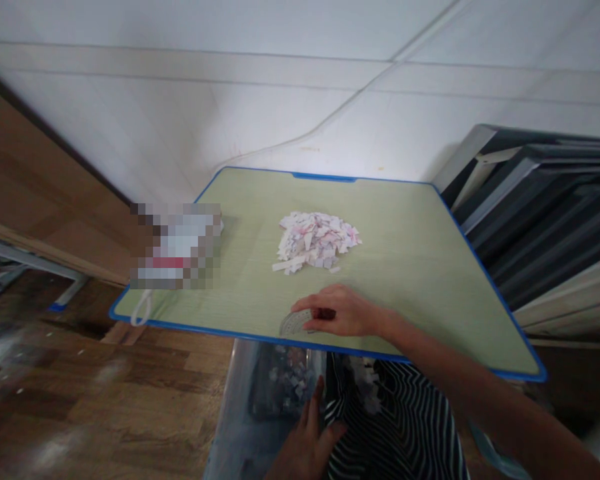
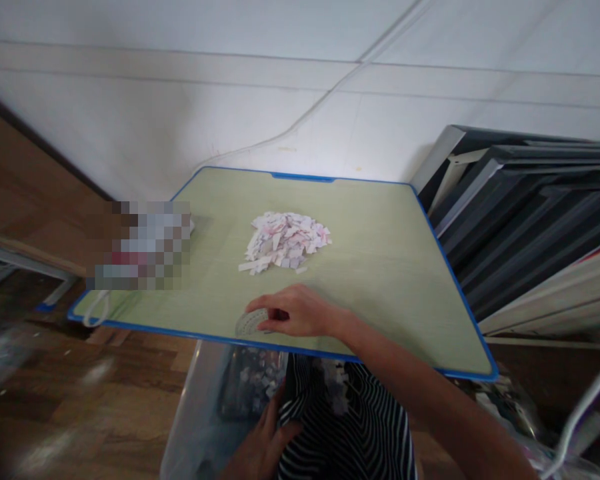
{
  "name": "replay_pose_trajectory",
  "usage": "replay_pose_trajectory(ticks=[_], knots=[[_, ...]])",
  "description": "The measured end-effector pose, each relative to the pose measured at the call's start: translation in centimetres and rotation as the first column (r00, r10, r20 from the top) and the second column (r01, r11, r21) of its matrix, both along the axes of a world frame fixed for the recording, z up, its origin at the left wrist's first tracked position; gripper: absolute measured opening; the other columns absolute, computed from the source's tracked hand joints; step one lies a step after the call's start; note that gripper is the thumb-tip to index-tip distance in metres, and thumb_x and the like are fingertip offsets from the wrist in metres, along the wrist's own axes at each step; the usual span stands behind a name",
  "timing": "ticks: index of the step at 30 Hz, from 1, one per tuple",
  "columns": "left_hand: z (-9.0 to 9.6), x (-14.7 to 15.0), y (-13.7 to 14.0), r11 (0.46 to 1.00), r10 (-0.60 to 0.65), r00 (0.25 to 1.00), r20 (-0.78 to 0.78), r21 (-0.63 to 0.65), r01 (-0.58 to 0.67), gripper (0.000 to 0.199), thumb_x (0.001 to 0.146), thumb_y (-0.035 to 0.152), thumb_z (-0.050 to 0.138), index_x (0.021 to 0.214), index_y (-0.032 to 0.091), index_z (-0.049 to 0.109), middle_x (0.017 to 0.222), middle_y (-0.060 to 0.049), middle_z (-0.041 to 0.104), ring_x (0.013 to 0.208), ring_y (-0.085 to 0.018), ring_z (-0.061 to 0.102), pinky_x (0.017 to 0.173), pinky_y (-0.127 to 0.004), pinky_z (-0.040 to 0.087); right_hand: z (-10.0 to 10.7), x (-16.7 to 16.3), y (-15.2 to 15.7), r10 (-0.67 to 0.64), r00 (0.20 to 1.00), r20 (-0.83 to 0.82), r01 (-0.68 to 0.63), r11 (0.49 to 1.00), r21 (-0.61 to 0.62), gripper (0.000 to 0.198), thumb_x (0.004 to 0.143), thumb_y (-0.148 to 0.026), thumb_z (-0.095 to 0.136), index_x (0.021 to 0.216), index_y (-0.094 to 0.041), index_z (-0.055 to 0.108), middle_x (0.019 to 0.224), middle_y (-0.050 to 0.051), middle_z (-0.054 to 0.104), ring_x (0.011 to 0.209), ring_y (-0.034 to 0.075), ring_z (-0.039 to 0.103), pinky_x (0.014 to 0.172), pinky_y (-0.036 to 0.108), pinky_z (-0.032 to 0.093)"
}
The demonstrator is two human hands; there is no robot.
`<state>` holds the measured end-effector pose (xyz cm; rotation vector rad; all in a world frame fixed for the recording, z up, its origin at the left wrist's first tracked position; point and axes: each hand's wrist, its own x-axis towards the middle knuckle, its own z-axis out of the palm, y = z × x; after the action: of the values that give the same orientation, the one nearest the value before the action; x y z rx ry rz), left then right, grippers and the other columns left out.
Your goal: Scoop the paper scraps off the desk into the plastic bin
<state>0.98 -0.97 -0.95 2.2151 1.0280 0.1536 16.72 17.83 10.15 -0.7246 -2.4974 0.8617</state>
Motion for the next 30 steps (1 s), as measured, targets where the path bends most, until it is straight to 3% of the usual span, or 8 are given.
replay_pose_trajectory(ticks=[3, 7, 9, 13, 19, 24, 28, 30], knots=[[-0.1, -0.2, -0.1, 0.998, 0.025, 1.0, 0.009, -0.061, -0.024, 0.048, 0.082, 0.024, 0.064, 0.125, 0.026, 0.041, 0.154, -0.018, 0.011, 0.138, -0.031, 0.021, 0.105, -0.036, 0.038, -0.1, 0.3, 0.6, -0.184, 0.969, -0.165, 0.176, 0.982, -0.062, 0.028, 0.085, -0.033, 0.057, 0.107, -0.018, 0.065, 0.063, -0.003, 0.057, 0.052, 0.006, 0.045, 0.053, 0.018, 0.038], [-0.1, -0.4, -0.3, 0.995, 0.045, 0.998, 0.05, -0.096, -0.04, 0.053, 0.082, 0.024, 0.063, 0.129, 0.031, 0.038, 0.156, -0.012, 0.006, 0.139, -0.03, 0.019, 0.106, -0.038, 0.037, -0.5, 1.0, 2.1, -0.511, 0.803, -0.308, 0.509, 0.856, -0.093, 0.027, 0.084, -0.029, 0.053, 0.103, -0.016, 0.066, 0.059, -0.004, 0.048, 0.051, 0.007, 0.041, 0.051, 0.02, 0.036], [0.0, -0.4, -0.3, 0.998, 0.03, 0.996, 0.079, -0.059, -0.025, 0.05, 0.085, 0.021, 0.06, 0.13, 0.027, 0.038, 0.155, -0.015, 0.001, 0.141, -0.03, 0.014, 0.109, -0.038, 0.032, -0.6, 1.2, 2.7, -0.594, 0.743, -0.308, 0.588, 0.799, -0.124, 0.027, 0.081, -0.027, 0.054, 0.102, -0.015, 0.066, 0.057, -0.005, 0.045, 0.049, 0.007, 0.038, 0.049, 0.02, 0.034], [0.2, -0.3, -0.2, 0.999, 0.021, 0.997, 0.075, -0.051, -0.017, 0.048, 0.086, 0.023, 0.059, 0.129, 0.026, 0.037, 0.154, -0.018, 0.002, 0.14, -0.032, 0.015, 0.108, -0.037, 0.033, -0.6, 1.1, 3.2, -0.648, 0.719, -0.251, 0.64, 0.758, -0.121, 0.03, 0.08, -0.025, 0.054, 0.105, -0.014, 0.066, 0.058, -0.004, 0.048, 0.048, 0.007, 0.037, 0.049, 0.021, 0.032], [-0.4, -0.4, -0.5, 0.999, 0.025, 0.995, 0.099, -0.03, -0.022, 0.059, 0.083, 0.024, 0.063, 0.13, 0.03, 0.029, 0.154, -0.014, -0.007, 0.139, -0.032, 0.019, 0.108, -0.035, 0.035, -0.5, 1.0, 3.0, -0.602, 0.773, -0.201, 0.586, 0.798, -0.137, 0.026, 0.076, -0.025, 0.056, 0.096, -0.014, 0.068, 0.055, -0.004, 0.047, 0.047, 0.008, 0.037, 0.048, 0.021, 0.032], [-0.4, -0.3, -0.6, 1.0, 0.016, 0.993, 0.118, 0.017, -0.018, 0.058, 0.084, 0.018, 0.062, 0.13, 0.028, 0.028, 0.153, -0.016, -0.006, 0.139, -0.033, 0.02, 0.108, -0.036, 0.034, -0.5, 1.2, 2.9, -0.644, 0.731, -0.226, 0.631, 0.764, -0.137, 0.026, 0.077, -0.024, 0.055, 0.097, -0.014, 0.067, 0.058, -0.003, 0.048, 0.049, 0.007, 0.039, 0.05, 0.021, 0.034], [-0.6, -0.2, -0.7, 0.999, 0.033, 0.992, 0.121, 0.021, -0.036, 0.057, 0.082, 0.021, 0.064, 0.128, 0.028, 0.032, 0.153, -0.014, -0.012, 0.138, -0.035, 0.021, 0.106, -0.038, 0.037, -0.4, 1.2, 2.8, -0.519, 0.833, -0.193, 0.496, 0.854, -0.158, 0.023, 0.076, -0.023, 0.057, 0.095, -0.015, 0.068, 0.056, -0.004, 0.046, 0.049, 0.007, 0.038, 0.049, 0.02, 0.032], [-0.7, -0.3, -0.7, 0.999, 0.046, 0.991, 0.123, 0.012, -0.047, 0.056, 0.083, 0.023, 0.063, 0.13, 0.03, 0.032, 0.154, -0.013, -0.009, 0.139, -0.033, 0.022, 0.104, -0.037, 0.04, -0.4, 1.2, 2.8, -0.502, 0.841, -0.204, 0.476, 0.864, -0.162, 0.025, 0.077, -0.024, 0.057, 0.098, -0.015, 0.067, 0.057, -0.004, 0.046, 0.05, 0.007, 0.038, 0.049, 0.02, 0.033]])
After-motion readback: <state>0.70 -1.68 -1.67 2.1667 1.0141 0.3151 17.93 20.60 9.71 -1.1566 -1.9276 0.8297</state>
